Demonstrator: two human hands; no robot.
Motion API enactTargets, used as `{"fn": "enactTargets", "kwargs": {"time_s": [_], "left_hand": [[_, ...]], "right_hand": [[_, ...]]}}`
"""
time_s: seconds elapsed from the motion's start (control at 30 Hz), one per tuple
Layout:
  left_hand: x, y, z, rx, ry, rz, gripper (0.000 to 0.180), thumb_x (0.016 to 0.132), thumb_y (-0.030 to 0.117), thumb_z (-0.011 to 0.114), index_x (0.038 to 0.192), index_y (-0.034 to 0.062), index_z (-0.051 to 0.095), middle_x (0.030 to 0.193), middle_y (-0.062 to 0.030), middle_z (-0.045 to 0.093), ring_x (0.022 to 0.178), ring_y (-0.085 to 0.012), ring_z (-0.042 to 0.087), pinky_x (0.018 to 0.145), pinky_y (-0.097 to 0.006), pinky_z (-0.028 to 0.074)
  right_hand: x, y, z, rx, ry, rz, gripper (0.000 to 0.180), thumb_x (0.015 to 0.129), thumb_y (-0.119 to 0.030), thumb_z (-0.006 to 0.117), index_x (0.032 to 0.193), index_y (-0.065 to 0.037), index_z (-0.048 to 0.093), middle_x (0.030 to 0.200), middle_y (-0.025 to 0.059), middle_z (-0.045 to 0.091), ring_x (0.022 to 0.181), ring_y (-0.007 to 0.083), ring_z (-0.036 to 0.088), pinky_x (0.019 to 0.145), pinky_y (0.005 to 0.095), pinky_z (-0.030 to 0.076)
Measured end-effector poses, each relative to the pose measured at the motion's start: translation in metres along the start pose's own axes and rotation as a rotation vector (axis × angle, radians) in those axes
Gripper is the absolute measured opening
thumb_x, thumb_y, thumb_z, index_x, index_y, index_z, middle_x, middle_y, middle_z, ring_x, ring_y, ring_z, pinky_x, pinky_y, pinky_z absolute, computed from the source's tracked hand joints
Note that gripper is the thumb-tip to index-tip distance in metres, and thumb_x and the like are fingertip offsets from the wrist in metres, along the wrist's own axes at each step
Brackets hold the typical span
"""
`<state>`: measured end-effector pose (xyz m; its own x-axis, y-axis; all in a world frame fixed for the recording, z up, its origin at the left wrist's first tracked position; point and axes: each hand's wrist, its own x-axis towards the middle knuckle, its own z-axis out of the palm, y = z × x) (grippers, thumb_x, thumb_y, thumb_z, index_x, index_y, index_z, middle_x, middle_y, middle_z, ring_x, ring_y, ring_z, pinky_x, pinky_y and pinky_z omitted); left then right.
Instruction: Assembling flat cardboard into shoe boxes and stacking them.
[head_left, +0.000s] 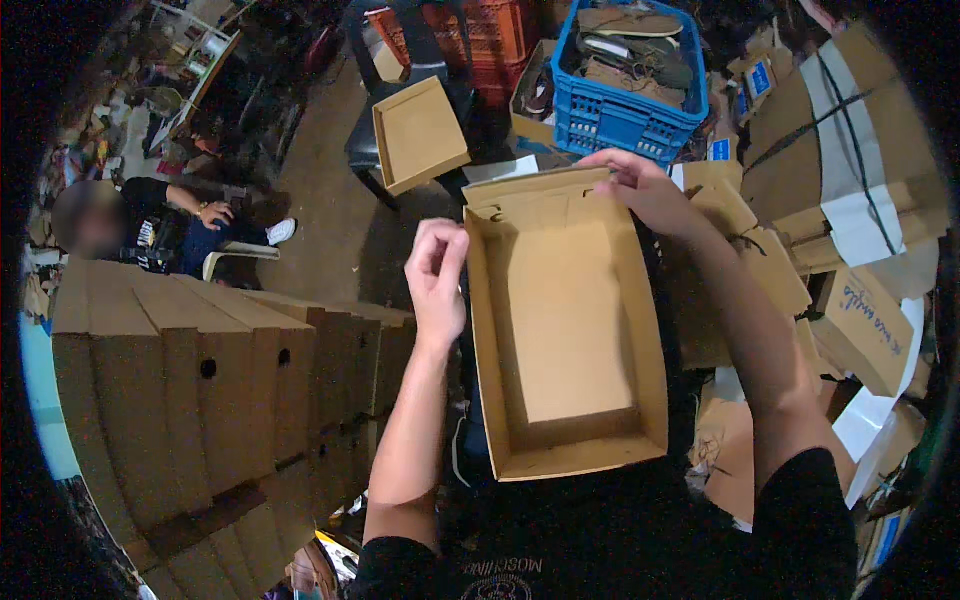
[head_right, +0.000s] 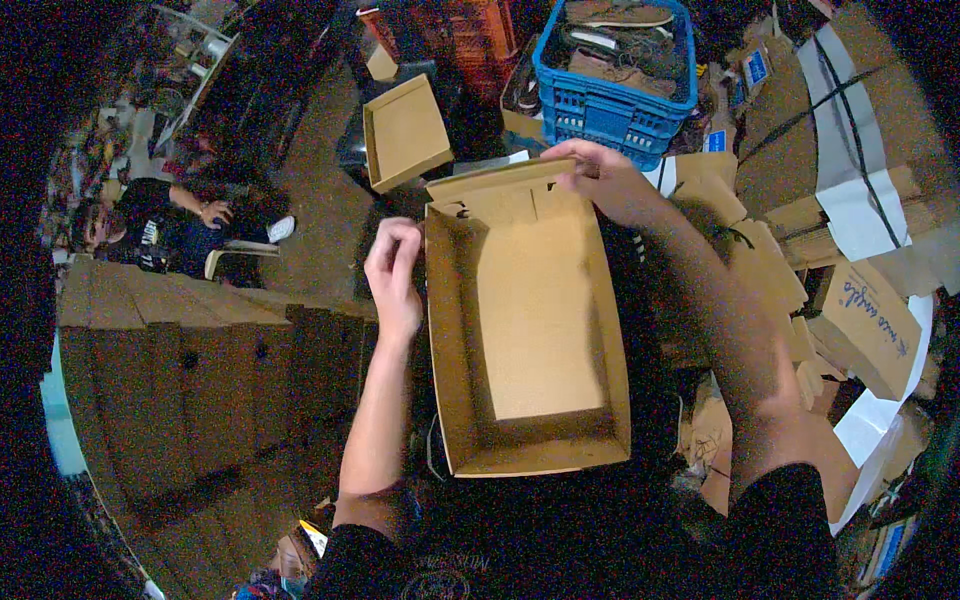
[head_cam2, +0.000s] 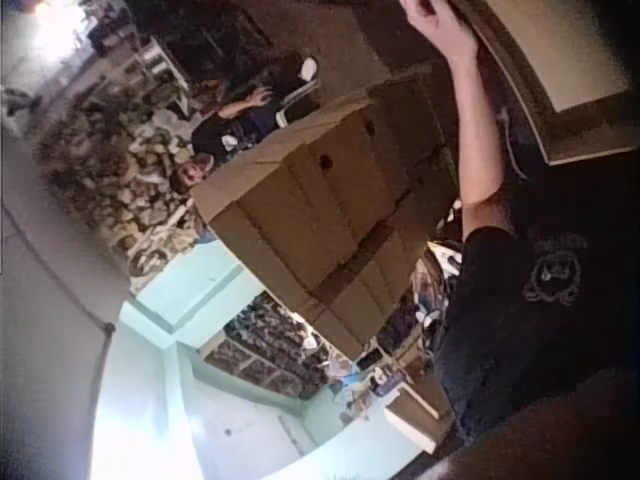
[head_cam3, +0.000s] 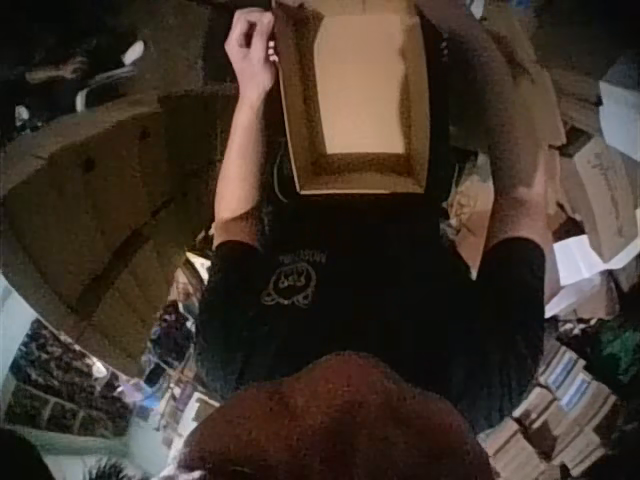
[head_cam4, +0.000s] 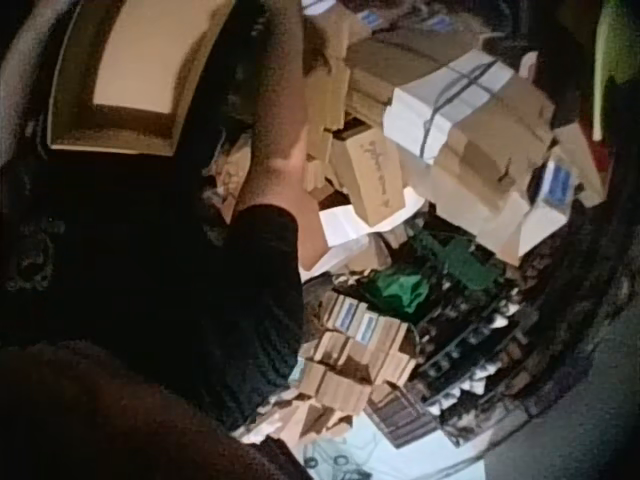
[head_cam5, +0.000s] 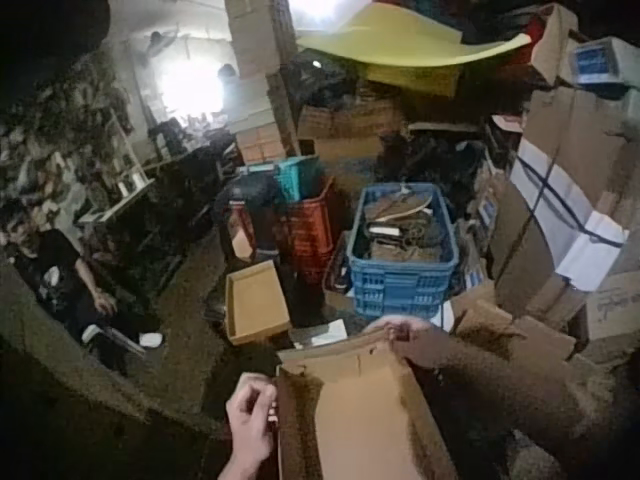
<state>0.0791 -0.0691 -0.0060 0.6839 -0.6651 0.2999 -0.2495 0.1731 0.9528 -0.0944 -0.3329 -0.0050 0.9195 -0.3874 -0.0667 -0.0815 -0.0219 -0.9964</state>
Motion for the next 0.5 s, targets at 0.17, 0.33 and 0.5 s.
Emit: {"fn": "enactTargets", "kwargs": {"time_s": [0.17,0.33,0.5], "left_hand": [[0.035,-0.009,-0.016,0.125,-0.064,-0.059,0.03,0.092,0.002,0.067,0.12,0.0028,0.054,0.117,-0.0055,0.057,0.107,-0.0154,0.06,0.098,-0.032,0.048],[0.065,-0.012,-0.015,0.11,-0.237,-0.177,0.05,0.089,0.001,0.067,0.134,0.0058,0.046,0.13,-0.0093,0.057,0.111,-0.0191,0.062,0.098,-0.035,0.05],[0.072,-0.002,-0.009,0.414,-0.384,-0.241,0.022,0.1,0.012,0.065,0.119,0.0046,0.058,0.104,-0.0027,0.064,0.097,-0.0125,0.061,0.089,-0.03,0.049]], "right_hand": [[-0.002,-0.003,0.004,-0.137,0.063,-0.052,0.043,0.096,-0.014,0.067,0.137,-0.006,0.055,0.117,0.0077,0.067,0.11,0.0175,0.064,0.097,0.0351,0.052],[-0.009,-0.049,0.036,-0.822,0.417,-0.577,0.053,0.09,-0.015,0.072,0.139,-0.006,0.053,0.12,0.0139,0.065,0.118,0.0319,0.059,0.105,0.0425,0.046],[-0.016,-0.054,0.038,-0.893,0.344,-0.538,0.053,0.09,-0.015,0.072,0.139,-0.006,0.053,0.121,0.0151,0.065,0.121,0.0358,0.057,0.104,0.0451,0.044]]}}
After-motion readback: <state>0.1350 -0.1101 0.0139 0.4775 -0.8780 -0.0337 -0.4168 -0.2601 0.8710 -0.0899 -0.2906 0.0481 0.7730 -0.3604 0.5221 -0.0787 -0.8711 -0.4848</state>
